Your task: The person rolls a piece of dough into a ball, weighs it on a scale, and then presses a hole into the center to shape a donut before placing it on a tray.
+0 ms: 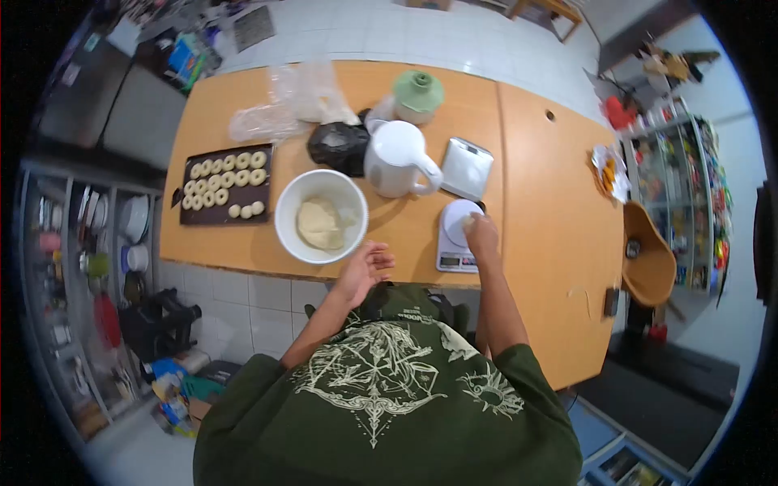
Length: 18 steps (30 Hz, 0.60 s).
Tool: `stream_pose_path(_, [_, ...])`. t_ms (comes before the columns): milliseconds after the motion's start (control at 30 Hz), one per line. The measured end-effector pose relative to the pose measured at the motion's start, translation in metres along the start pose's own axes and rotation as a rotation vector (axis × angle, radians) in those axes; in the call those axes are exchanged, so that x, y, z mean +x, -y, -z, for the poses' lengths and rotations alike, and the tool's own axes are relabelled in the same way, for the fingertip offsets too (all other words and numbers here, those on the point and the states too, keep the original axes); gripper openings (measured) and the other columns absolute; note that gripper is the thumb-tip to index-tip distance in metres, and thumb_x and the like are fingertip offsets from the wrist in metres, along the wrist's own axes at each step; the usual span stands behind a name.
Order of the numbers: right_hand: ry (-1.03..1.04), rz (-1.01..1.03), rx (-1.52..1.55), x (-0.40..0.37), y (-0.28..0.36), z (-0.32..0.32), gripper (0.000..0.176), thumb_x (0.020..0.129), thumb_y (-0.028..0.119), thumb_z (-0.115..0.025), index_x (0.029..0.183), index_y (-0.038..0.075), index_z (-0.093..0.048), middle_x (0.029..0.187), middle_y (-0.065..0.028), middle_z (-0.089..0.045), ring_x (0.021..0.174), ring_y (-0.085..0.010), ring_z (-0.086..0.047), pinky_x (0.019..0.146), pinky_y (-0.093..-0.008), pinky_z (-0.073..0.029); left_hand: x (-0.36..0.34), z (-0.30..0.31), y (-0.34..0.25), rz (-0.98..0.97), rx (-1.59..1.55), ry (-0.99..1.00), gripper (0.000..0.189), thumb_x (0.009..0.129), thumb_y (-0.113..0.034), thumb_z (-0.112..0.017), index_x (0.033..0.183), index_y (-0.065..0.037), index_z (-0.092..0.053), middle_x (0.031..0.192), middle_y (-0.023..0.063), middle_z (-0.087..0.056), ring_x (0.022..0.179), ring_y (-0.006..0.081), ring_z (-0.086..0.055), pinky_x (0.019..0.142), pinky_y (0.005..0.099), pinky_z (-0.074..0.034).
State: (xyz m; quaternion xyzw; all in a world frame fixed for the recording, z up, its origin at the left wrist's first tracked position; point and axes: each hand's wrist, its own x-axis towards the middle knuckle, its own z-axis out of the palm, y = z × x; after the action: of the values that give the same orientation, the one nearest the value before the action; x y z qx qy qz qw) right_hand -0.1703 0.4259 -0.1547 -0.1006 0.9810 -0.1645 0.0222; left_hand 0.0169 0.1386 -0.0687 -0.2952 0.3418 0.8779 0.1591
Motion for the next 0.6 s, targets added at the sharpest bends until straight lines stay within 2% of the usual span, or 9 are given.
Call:
stream_pose_path(100, [0.042, 0.011, 0.032, 0.005, 0.009, 0.011, 0.039, 0.079, 0.023, -0.075, 0.113, 0.004, -0.071, 0.107, -0.0217, -0.07, 0.102, -0.0376, -0.066, 0.093, -0.0457, -0.052, 0.0, 0.008, -0.007, -0.011, 0.001, 0.011, 0.039, 0.104, -0.045, -0.047, 0.122, -0.011, -0.058, 0.107, 0.0052, -0.067, 0.102, 0.0167, -0.064, 0.086, 0.0354, -0.05])
stream_pose_path(200, [0.031, -0.015, -0.019, 0.006, 0.013, 0.019, 0.037, 0.079, 0.025, -0.076, 0.11, 0.004, -0.073, 0.103, -0.0223, -0.071, 0.099, -0.0367, -0.068, 0.09, -0.0458, -0.053, -0.012, 0.02, -0.019, -0.005, -0.014, -0.008, 0.041, 0.105, -0.043, -0.045, 0.124, -0.01, -0.057, 0.108, 0.0064, -0.068, 0.104, 0.0184, -0.064, 0.088, 0.0369, -0.05])
stream_pose_path(267, [0.024, -0.135, 0.083, 0.006, 0.021, 0.022, 0.038, 0.08, 0.029, -0.076, 0.108, 0.004, -0.074, 0.096, -0.022, -0.072, 0.091, -0.0354, -0.07, 0.083, -0.0454, -0.055, -0.022, 0.033, -0.024, -0.022, -0.023, -0.014, 0.041, 0.104, -0.044, -0.045, 0.124, -0.01, -0.058, 0.108, 0.0064, -0.068, 0.104, 0.0183, -0.064, 0.089, 0.037, -0.05])
stream_pose_path(300, [0.026, -0.117, 0.082, 0.004, 0.03, 0.022, 0.038, 0.08, 0.029, -0.076, 0.108, 0.004, -0.074, 0.096, -0.022, -0.072, 0.091, -0.0354, -0.07, 0.083, -0.0454, -0.055, -0.027, 0.041, -0.027, -0.022, -0.018, -0.013, 0.041, 0.104, -0.045, -0.046, 0.124, -0.011, -0.058, 0.108, 0.0064, -0.068, 0.104, 0.0182, -0.064, 0.09, 0.0371, -0.049])
stream_pose_path(400, [-0.042, -0.156, 0.149, -0.01, 0.088, 0.044, 0.036, 0.08, 0.027, -0.078, 0.105, 0.002, -0.073, 0.09, -0.0186, -0.073, 0.087, -0.0326, -0.07, 0.081, -0.044, -0.055, -0.034, 0.067, -0.036, -0.021, -0.056, -0.059, 0.042, 0.104, -0.046, -0.046, 0.124, -0.011, -0.058, 0.109, 0.0069, -0.068, 0.105, 0.0182, -0.064, 0.091, 0.037, -0.048])
stream_pose_path(467, [0.01, -0.095, 0.385, -0.017, 0.13, 0.054, 0.037, 0.082, 0.028, -0.078, 0.107, 0.001, -0.073, 0.089, -0.0169, -0.073, 0.08, -0.0272, -0.071, 0.075, -0.0391, -0.056, -0.041, 0.08, -0.046, -0.041, -0.072, -0.071, 0.043, 0.104, -0.046, -0.046, 0.124, -0.011, -0.058, 0.11, 0.007, -0.067, 0.105, 0.0184, -0.064, 0.091, 0.0373, -0.049])
stream_pose_path(500, [0.007, -0.036, 0.402, -0.019, 0.144, 0.05, 0.038, 0.083, 0.026, -0.078, 0.11, 0.0, -0.072, 0.086, -0.0151, -0.072, 0.077, -0.0223, -0.071, 0.071, -0.0346, -0.056, -0.043, 0.086, -0.052, -0.06, -0.083, -0.083, 0.044, 0.103, -0.047, -0.046, 0.124, -0.011, -0.058, 0.11, 0.0072, -0.067, 0.105, 0.0186, -0.063, 0.091, 0.0377, -0.049])
stream_pose_path(600, [0.076, 0.037, 0.508, -0.029, 0.212, 0.06, 0.035, 0.084, 0.019, -0.079, 0.113, 0.0, -0.072, 0.087, -0.0096, -0.072, 0.075, -0.0164, -0.067, 0.069, -0.0315, -0.055, -0.048, 0.109, -0.065, -0.102, -0.106, -0.096, 0.046, 0.103, -0.049, -0.044, 0.125, -0.01, -0.058, 0.111, 0.0075, -0.067, 0.106, 0.0186, -0.063, 0.092, 0.0385, -0.049])
